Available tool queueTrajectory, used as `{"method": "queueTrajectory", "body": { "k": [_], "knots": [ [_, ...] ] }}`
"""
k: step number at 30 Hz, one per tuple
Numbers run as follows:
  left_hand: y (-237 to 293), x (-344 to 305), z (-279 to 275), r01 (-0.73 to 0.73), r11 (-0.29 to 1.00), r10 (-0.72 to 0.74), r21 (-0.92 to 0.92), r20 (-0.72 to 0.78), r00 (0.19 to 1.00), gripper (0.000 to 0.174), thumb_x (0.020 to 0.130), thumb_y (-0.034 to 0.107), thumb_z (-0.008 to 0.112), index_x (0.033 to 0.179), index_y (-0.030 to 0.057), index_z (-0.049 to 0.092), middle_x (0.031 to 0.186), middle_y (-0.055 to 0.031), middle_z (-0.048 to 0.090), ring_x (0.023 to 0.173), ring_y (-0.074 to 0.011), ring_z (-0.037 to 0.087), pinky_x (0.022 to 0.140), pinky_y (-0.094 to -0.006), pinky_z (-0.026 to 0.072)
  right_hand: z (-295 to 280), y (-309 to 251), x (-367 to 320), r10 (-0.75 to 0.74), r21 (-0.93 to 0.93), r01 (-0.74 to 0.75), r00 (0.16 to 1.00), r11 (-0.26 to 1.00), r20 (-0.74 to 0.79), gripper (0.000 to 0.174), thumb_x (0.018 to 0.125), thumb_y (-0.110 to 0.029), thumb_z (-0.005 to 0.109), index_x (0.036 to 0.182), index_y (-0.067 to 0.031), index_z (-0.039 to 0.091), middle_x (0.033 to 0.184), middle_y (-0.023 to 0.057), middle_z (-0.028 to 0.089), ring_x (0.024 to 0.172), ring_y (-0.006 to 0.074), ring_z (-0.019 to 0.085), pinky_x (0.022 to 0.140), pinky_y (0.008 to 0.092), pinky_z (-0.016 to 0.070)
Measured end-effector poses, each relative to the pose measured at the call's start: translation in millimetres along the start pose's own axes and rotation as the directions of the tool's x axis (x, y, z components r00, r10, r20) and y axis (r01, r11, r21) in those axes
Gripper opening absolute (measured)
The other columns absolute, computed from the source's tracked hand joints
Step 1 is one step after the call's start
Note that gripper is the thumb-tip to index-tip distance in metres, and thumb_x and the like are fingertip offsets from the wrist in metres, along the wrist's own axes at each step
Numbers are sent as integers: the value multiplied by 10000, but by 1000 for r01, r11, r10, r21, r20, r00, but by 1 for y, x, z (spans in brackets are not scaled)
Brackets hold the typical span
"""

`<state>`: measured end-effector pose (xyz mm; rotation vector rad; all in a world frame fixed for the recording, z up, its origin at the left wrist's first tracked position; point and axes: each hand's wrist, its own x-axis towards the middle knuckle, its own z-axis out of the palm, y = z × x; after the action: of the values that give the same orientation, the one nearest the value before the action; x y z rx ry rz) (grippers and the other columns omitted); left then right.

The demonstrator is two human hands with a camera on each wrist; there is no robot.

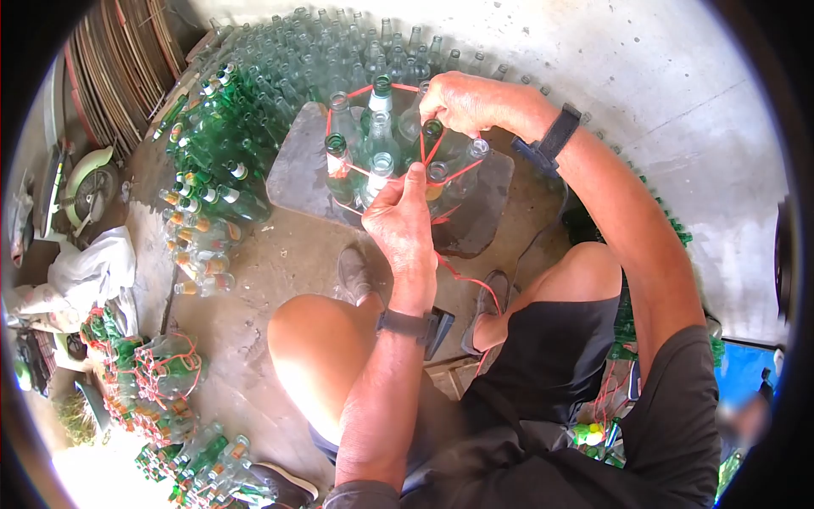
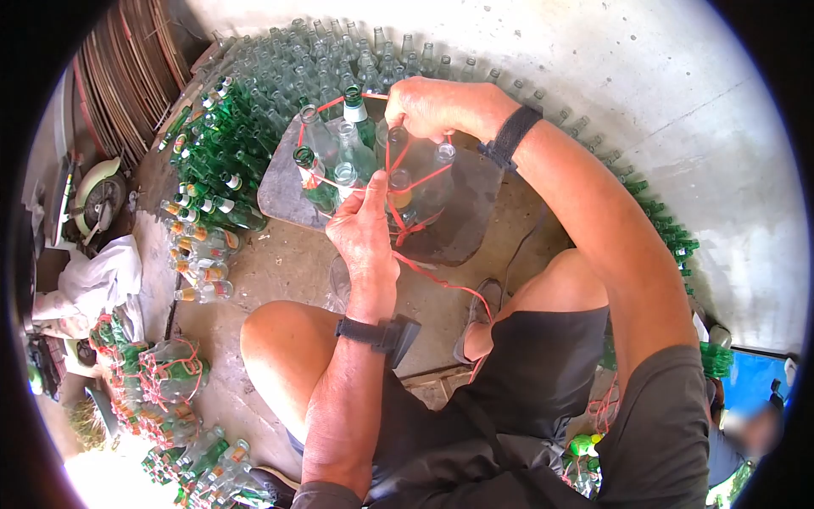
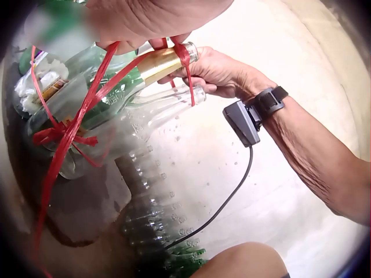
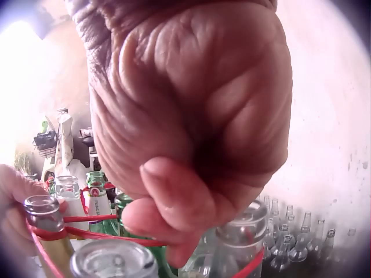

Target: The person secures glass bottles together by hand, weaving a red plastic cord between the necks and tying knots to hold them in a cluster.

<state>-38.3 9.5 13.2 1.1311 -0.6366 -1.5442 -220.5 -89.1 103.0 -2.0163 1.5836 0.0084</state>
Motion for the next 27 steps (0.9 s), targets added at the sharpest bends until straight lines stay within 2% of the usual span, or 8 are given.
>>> {"method": "queueTrajectory", "body": {
  "k": [10, 12, 15, 16, 20, 21, 23, 27],
  "knots": [
    [21, -9, -14, 12, 992, -16, 124, 39, 999, 202, 958, 190, 813, 934, -10, 803, 790, 56, 658, 701, -39, 476, 625, -257, 386, -3, -8, -11, 116, -10, -116, 991, 993, 63, 434, 882, 83, 471, 1203, 12, 754, 702, 183, 672, 546, 255, 643, 529, 403, 509],
    [25, -9, -20, 33, 983, -41, 178, 38, 998, 212, 959, 174, 790, 997, -33, 810, 790, 52, 660, 703, -38, 475, 626, -253, 388, 9, 7, -5, -130, -75, 122, 985, 990, -114, 361, 910, 57, 492, 1179, 43, 734, 839, 242, 720, 732, 378, 697, 683, 465, 553],
    [26, -9, -23, -44, 951, 26, 305, 63, 998, 222, 960, 154, 777, 1033, -53, 809, 780, 51, 649, 683, -38, 466, 607, -251, 383, 21, 2, -19, -126, -130, 96, 960, 987, -250, 284, 942, 16, 529, 1157, 59, 709, 980, 284, 721, 930, 462, 694, 813, 519, 546],
    [28, -9, -23, -46, 952, 29, 304, 60, 998, 222, 960, 154, 777, 1033, -53, 809, 780, 51, 649, 683, -38, 466, 607, -251, 383, 34, -8, -27, -190, -108, 159, 881, 981, -433, 171, 951, -62, 533, 975, 32, 674, 896, 290, 712, 856, 496, 695, 779, 549, 566],
    [30, -6, -28, -61, 927, 41, 369, 63, 997, 232, 959, 143, 769, 1064, -59, 807, 775, 51, 649, 668, -34, 472, 581, -251, 380, 49, -52, -61, -31, -128, -33, 885, 991, -465, 562, 866, -469, 788, 1076, 42, 688, 1135, 262, 694, 1130, 432, 679, 948, 512, 567],
    [30, -5, -29, -82, 914, 57, 397, 75, 996, 231, 957, 143, 768, 1067, -57, 807, 771, 51, 650, 665, -32, 476, 574, -251, 381, 56, -48, -61, -80, -253, -39, 893, 967, -443, 771, 829, -472, 851, 1351, 44, 614, 1287, 246, 662, 1200, 422, 649, 1015, 472, 532],
    [28, -1, -31, -100, 897, 73, 430, 79, 994, 228, 954, 137, 765, 1063, -58, 807, 760, 48, 650, 666, -32, 479, 573, -251, 382, 78, -41, -58, -176, -342, -55, 774, 938, -608, 787, 813, -461, 872, 1359, 39, 605, 1276, 240, 662, 1187, 415, 651, 1058, 494, 499],
    [27, 7, -35, -218, 843, 180, 493, 124, 976, 219, 948, 130, 755, 1032, -65, 808, 727, 39, 643, 660, -35, 485, 563, -259, 385, 80, -51, -60, -63, -220, -80, 816, 972, -575, 777, 804, -419, 877, 1368, 36, 595, 1270, 228, 659, 1163, 412, 653, 1079, 508, 472]
  ]
}}
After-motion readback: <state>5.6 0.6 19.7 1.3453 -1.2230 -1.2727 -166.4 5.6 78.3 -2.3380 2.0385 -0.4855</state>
